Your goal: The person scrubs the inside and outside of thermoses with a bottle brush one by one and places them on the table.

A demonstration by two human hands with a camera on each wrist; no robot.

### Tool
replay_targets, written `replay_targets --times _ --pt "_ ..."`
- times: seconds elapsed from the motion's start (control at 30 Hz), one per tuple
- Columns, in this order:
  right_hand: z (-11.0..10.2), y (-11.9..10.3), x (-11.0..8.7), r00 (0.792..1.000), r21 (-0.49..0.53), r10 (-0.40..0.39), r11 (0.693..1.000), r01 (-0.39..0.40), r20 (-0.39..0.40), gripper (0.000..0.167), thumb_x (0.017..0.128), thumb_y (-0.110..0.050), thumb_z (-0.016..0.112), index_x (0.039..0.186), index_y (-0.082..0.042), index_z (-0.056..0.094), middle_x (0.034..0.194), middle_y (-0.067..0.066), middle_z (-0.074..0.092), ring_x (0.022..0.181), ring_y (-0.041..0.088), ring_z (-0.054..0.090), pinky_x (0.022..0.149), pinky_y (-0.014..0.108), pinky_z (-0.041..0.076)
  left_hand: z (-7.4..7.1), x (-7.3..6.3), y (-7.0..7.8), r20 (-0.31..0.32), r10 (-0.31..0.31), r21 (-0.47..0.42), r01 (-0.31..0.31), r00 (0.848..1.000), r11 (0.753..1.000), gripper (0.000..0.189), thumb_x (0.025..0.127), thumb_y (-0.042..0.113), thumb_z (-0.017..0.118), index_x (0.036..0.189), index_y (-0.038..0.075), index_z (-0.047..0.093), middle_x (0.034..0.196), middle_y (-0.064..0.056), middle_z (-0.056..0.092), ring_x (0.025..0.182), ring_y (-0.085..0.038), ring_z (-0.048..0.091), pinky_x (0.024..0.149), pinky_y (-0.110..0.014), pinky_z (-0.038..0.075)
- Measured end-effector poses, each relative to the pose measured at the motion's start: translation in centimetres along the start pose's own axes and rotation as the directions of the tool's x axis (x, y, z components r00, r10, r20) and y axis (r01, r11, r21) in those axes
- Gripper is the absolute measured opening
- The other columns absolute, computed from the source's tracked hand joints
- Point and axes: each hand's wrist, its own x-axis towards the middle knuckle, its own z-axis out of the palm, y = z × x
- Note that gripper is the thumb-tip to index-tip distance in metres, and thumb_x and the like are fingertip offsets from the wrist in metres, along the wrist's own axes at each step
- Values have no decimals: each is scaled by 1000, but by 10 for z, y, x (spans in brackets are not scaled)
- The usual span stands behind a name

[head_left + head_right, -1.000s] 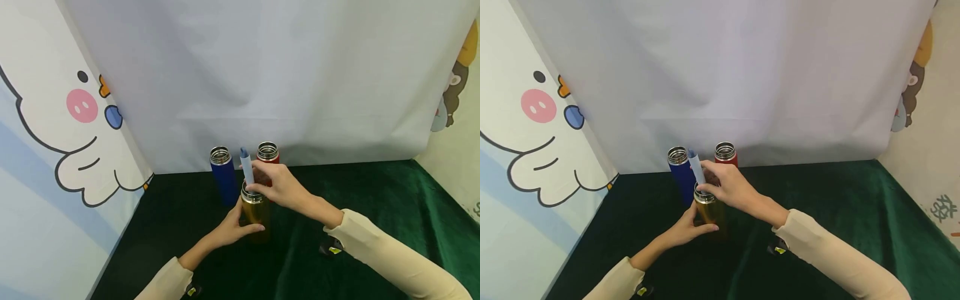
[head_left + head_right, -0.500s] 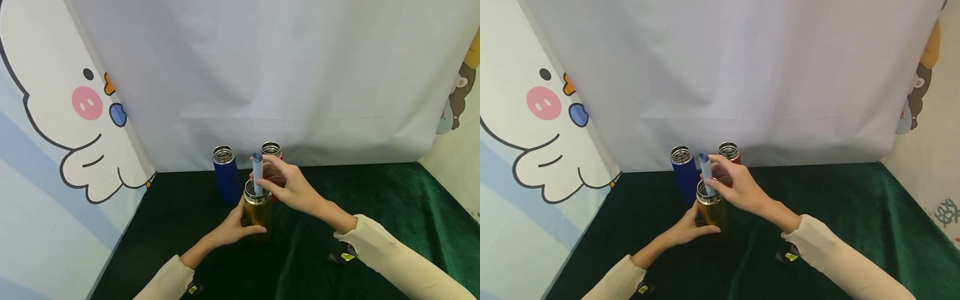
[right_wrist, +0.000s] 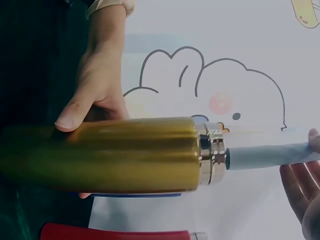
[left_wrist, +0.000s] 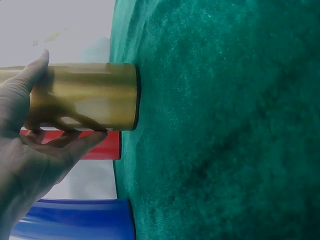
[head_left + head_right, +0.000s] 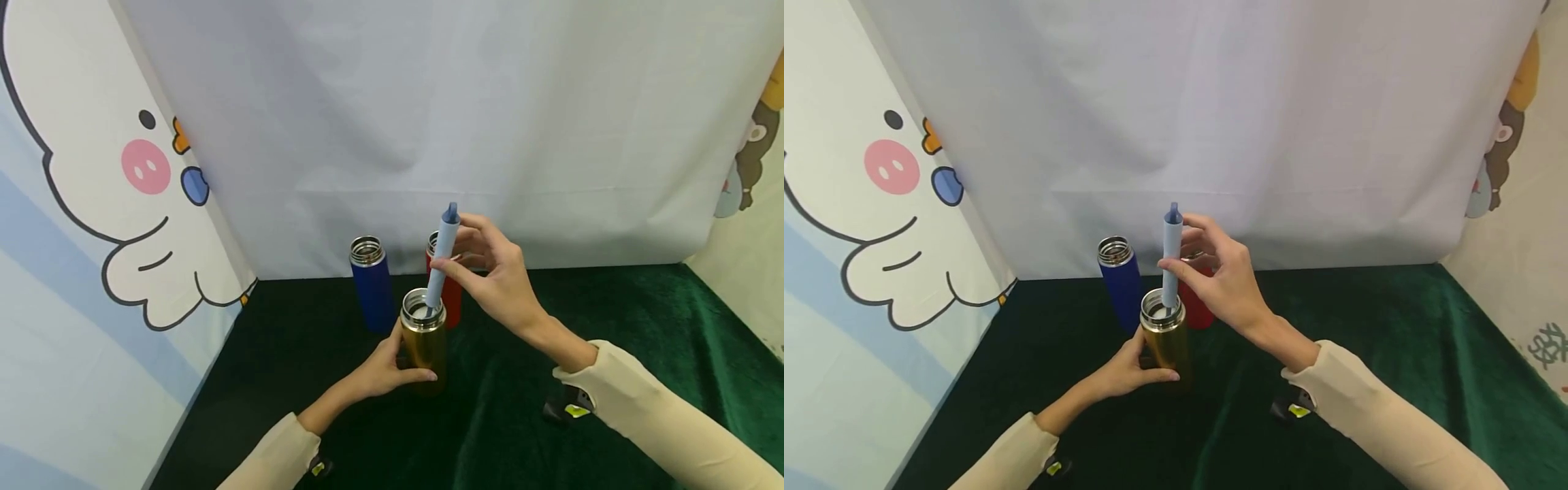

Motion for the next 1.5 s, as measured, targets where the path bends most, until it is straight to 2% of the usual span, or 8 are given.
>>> replay_targets --times 0.27,0.4,0.53,0.63,0.87,1.17,1.4,1.5 --pt "-5 10 -5 1000 16 21 1000 -21 14 53 89 3 75 136 5 50 106 22 71 90 12 73 79 24 62 2 0 -3 -7 9 20 -9 1000 1000 104 91 15 78 162 13 2 159 -22 39 140 -42 49 107 -49 53" --pt "-3 16 -10 994 12 -8 1000 7 113 51 88 7 74 134 4 54 107 22 74 92 14 75 79 26 62 2 -1 -2 -9 21 28 -21 1000 999 104 91 16 78 162 12 3 159 -23 38 140 -42 49 108 -49 51" --pt "1 24 -17 965 9 -28 1000 26 262 48 89 9 72 134 4 56 112 21 75 99 23 76 85 28 62 2 -2 -2 -14 17 42 -16 1000 999 107 91 16 78 163 15 -1 162 -22 35 141 -41 48 111 -51 49" --pt "2 28 -19 948 0 -36 999 38 316 47 90 8 71 135 5 57 115 20 75 102 28 76 88 29 61 2 -3 -2 -10 14 46 -14 1000 999 108 92 15 78 163 15 -3 162 -22 34 142 -41 47 111 -52 49" --pt "0 21 -14 977 13 -36 999 35 209 49 90 10 69 137 4 53 114 21 73 99 26 75 86 28 62 2 -3 -3 -17 34 52 -33 999 998 109 91 15 78 164 14 -3 163 -21 34 142 -40 47 113 -53 46" --pt "0 1 7 986 122 -71 991 53 150 56 97 13 57 148 6 38 117 26 67 106 21 74 96 31 58 0 -1 -5 0 50 57 -50 999 997 109 90 14 79 163 14 -3 162 -22 35 141 -40 49 113 -50 46" --pt "1 -5 15 992 115 -92 990 83 82 56 92 17 61 144 7 43 107 26 70 93 14 75 86 30 62 -2 -2 -4 -4 29 51 -29 1000 998 105 90 20 80 161 13 3 160 -22 38 140 -42 49 108 -49 51" --pt "4 2 10 996 51 -80 996 78 40 59 86 16 70 139 5 47 103 23 71 85 11 74 76 27 63 -1 -2 -4 -13 12 31 -12 1000 999 101 89 22 81 160 14 8 159 -20 39 141 -40 49 108 -49 51"
